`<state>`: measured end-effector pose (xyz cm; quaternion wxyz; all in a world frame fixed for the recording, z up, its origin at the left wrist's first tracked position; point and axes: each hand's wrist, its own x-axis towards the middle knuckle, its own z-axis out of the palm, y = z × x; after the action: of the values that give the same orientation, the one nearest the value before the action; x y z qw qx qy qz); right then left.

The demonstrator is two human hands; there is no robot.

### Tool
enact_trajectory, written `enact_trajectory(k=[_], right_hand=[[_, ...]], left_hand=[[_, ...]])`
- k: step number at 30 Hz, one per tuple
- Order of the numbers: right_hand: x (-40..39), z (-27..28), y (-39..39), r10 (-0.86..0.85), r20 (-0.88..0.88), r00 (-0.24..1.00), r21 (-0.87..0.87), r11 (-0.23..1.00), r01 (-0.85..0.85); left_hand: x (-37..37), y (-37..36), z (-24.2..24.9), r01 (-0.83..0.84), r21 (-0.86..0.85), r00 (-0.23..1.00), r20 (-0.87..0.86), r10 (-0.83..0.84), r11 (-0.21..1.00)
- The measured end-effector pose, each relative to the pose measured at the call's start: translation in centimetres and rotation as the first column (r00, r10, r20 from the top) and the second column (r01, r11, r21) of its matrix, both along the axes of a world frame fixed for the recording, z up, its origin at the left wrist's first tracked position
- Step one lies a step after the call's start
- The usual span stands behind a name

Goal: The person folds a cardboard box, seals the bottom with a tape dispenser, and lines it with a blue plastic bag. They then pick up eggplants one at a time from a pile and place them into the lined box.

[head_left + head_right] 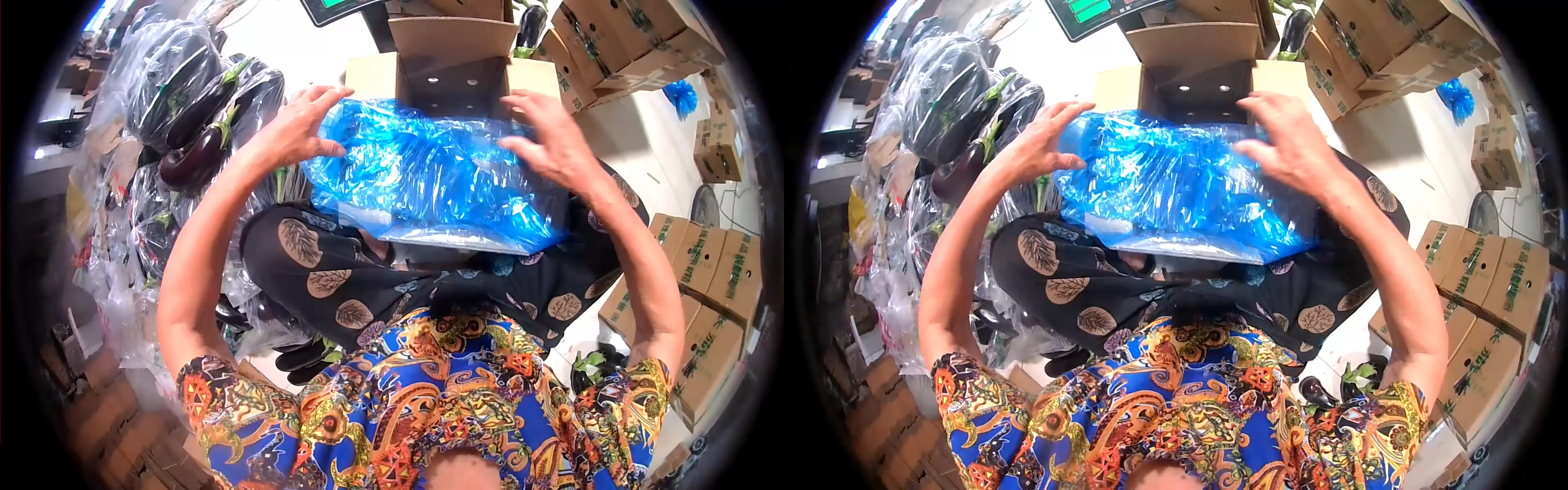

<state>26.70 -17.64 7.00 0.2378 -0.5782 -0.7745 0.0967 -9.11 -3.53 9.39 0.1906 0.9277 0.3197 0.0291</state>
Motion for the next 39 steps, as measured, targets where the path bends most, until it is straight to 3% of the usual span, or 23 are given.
enact_trajectory(k=[1,3,5,8,11,12,13,15,16,19,20,21,23,27,30,33,34,35,37,39], right_hand=[[-0.9,-0.5,0.7,0.072,0.096,0.993,0.023,0.997,-0.075],[-2.2,-1.0,1.9,0.082,0.151,0.985,-0.355,0.935,-0.024],[-3.0,-0.2,4.1,0.154,0.272,0.950,-0.636,0.769,0.058],[-0.7,-3.2,4.2,0.075,-0.236,0.969,-0.328,0.932,-0.152],[0.7,-0.6,4.4,-0.238,-0.518,0.821,-0.482,0.874,-0.050],[1.5,-0.3,4.7,-0.284,-0.608,0.741,-0.545,0.828,-0.130],[2.2,0.2,5.0,-0.347,-0.676,0.651,-0.597,0.775,-0.207],[2.0,1.2,4.6,-0.489,-0.738,0.465,-0.593,0.799,-0.101],[2.8,1.2,4.8,-0.499,-0.767,0.403,-0.607,0.768,-0.204],[2.4,3.1,4.3,-0.529,-0.671,0.520,-0.713,0.654,-0.254],[3.2,2.9,4.7,-0.504,-0.597,0.624,-0.770,0.577,-0.271],[3.0,3.6,4.7,-0.436,-0.581,0.687,-0.762,0.588,-0.271],[4.0,3.1,4.8,-0.469,-0.510,0.721,-0.768,0.627,-0.135],[5.3,2.8,5.1,-0.568,-0.749,0.342,-0.604,0.797,0.001],[7.1,0.6,5.1,-0.652,-0.699,0.293,-0.649,0.751,0.124],[8.4,-1.6,5.2,-0.736,-0.631,0.245,-0.688,0.677,0.262],[8.8,-1.9,5.4,-0.758,-0.606,0.240,-0.701,0.652,0.288],[9.3,-2.3,5.5,-0.780,-0.581,0.233,-0.714,0.626,0.314],[9.8,-3.5,6.2,-0.781,-0.550,0.296,-0.712,0.624,0.321],[9.7,-4.1,7.8,-0.805,-0.526,0.274,-0.717,0.593,0.367]], left_hand=[[-0.1,1.2,-0.6,-0.007,-0.041,0.995,-0.097,0.003,0.999],[-0.1,2.9,-1.7,-0.031,-0.119,0.958,-0.288,-0.005,0.992],[-0.5,3.9,-3.0,0.004,-0.109,0.984,-0.176,-0.023,0.994],[-0.2,4.6,-3.8,0.089,-0.071,0.991,-0.090,-0.095,0.994],[0.3,4.9,-2.6,-0.165,-0.525,0.962,0.103,0.254,0.835],[0.6,5.1,-1.6,-0.149,-0.508,0.957,0.142,0.253,0.848],[0.5,5.8,-1.7,-0.063,-0.505,0.916,0.312,0.250,0.861],[1.5,6.0,-0.4,-0.079,-0.619,0.811,0.416,0.412,0.782],[2.0,6.4,-0.3,-0.069,-0.619,0.789,0.445,0.422,0.782],[4.8,6.2,0.0,-0.020,-0.631,0.773,0.482,0.412,0.776],[5.3,7.0,-1.2,-0.081,-0.511,0.804,0.474,0.359,0.856],[6.5,6.8,-0.9,-0.122,-0.457,0.821,0.452,0.348,0.881],[8.2,7.8,-1.1,-0.072,-0.317,0.810,0.535,0.241,0.946],[13.0,9.7,1.0,-0.025,0.049,0.773,0.635,-0.012,0.998],[17.0,10.7,3.8,0.106,-0.043,0.780,0.624,-0.056,0.993],[20.1,14.7,1.8,0.216,0.161,0.775,0.572,-0.270,0.963],[20.8,17.0,0.2,0.215,0.208,0.827,0.481,-0.292,0.954],[21.9,20.1,-2.1,0.241,0.308,0.922,0.223,-0.316,0.920],[22.5,20.0,-3.6,0.213,0.139,0.929,0.277,-0.245,0.967],[22.6,21.3,-6.5,0.172,-0.096,0.964,0.220,-0.148,0.980]])
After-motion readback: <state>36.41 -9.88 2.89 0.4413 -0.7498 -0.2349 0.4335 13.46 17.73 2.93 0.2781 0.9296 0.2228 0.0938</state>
